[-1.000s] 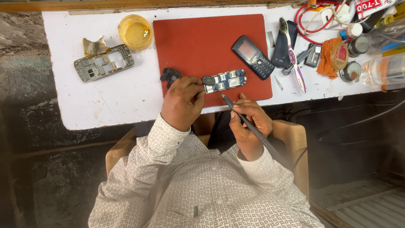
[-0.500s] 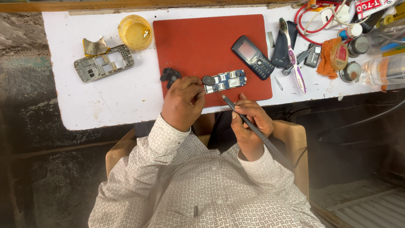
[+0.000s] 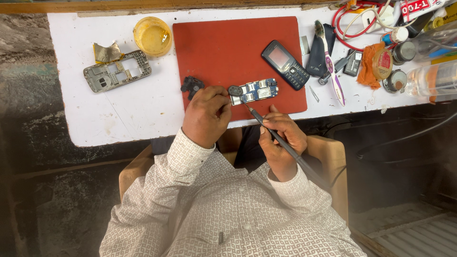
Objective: The person solders on a disassembled mobile phone motherboard placed on a red mat, using a soldering iron held in the right hand while steadying the board with the left. They then pick up the phone housing and battery, fit the battery into the housing, and return to soldering and adjusting components on the board.
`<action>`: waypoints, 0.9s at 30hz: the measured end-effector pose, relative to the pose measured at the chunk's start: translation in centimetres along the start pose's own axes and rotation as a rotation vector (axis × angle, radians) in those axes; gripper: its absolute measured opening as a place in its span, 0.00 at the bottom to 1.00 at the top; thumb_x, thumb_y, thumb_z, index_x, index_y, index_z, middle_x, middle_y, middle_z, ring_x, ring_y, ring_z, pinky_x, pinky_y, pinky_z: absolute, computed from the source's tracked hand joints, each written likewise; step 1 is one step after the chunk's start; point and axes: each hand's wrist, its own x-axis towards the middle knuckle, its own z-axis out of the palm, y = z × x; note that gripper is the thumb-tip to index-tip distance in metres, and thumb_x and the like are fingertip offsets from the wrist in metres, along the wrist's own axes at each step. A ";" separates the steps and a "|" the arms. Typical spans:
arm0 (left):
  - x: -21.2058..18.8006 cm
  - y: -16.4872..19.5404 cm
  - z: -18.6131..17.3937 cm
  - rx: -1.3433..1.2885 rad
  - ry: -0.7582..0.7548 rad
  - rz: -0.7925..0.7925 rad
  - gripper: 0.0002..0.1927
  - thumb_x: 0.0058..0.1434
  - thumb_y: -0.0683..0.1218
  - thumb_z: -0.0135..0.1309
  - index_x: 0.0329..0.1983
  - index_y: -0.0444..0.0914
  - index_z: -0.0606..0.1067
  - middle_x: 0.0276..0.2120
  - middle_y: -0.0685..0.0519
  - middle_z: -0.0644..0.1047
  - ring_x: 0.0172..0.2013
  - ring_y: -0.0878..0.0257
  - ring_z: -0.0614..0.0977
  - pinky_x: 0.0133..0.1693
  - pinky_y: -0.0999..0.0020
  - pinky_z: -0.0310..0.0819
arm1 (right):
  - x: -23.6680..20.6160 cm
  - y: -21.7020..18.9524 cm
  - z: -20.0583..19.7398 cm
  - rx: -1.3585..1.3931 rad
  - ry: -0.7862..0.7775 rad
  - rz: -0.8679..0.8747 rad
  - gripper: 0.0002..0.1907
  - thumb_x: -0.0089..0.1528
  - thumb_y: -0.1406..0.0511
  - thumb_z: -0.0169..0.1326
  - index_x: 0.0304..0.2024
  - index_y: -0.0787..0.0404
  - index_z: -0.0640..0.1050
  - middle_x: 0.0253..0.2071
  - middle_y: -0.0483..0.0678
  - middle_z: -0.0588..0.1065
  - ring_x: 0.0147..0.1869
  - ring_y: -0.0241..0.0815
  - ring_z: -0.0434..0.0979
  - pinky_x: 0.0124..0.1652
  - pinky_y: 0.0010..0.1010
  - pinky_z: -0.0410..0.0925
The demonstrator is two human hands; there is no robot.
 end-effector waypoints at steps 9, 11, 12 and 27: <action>-0.1 -0.1 0.1 0.010 0.004 0.008 0.04 0.54 0.34 0.60 0.32 0.32 0.79 0.41 0.50 0.79 0.39 0.54 0.80 0.40 0.63 0.78 | 0.0 0.0 0.0 0.004 -0.010 0.009 0.10 0.61 0.77 0.59 0.43 0.63 0.77 0.38 0.47 0.78 0.39 0.30 0.75 0.72 0.50 0.67; -0.1 -0.1 0.1 0.016 0.009 0.013 0.04 0.54 0.34 0.60 0.32 0.32 0.79 0.41 0.50 0.79 0.39 0.54 0.80 0.40 0.63 0.78 | -0.1 -0.1 0.0 0.003 -0.004 0.012 0.10 0.61 0.78 0.58 0.43 0.63 0.77 0.38 0.48 0.78 0.39 0.30 0.75 0.72 0.50 0.67; -0.1 -0.1 0.2 0.018 0.009 0.010 0.04 0.54 0.34 0.60 0.32 0.32 0.79 0.41 0.50 0.79 0.39 0.54 0.80 0.40 0.63 0.78 | -0.1 -0.1 0.0 0.002 -0.001 0.013 0.10 0.60 0.78 0.58 0.43 0.63 0.77 0.39 0.48 0.78 0.39 0.30 0.75 0.72 0.50 0.67; -0.1 0.0 0.2 0.020 0.016 0.012 0.04 0.54 0.33 0.60 0.32 0.31 0.79 0.41 0.50 0.79 0.39 0.54 0.80 0.40 0.64 0.78 | -0.1 0.0 0.3 -0.013 0.004 -0.010 0.11 0.59 0.80 0.57 0.41 0.64 0.76 0.39 0.49 0.78 0.41 0.34 0.78 0.71 0.50 0.67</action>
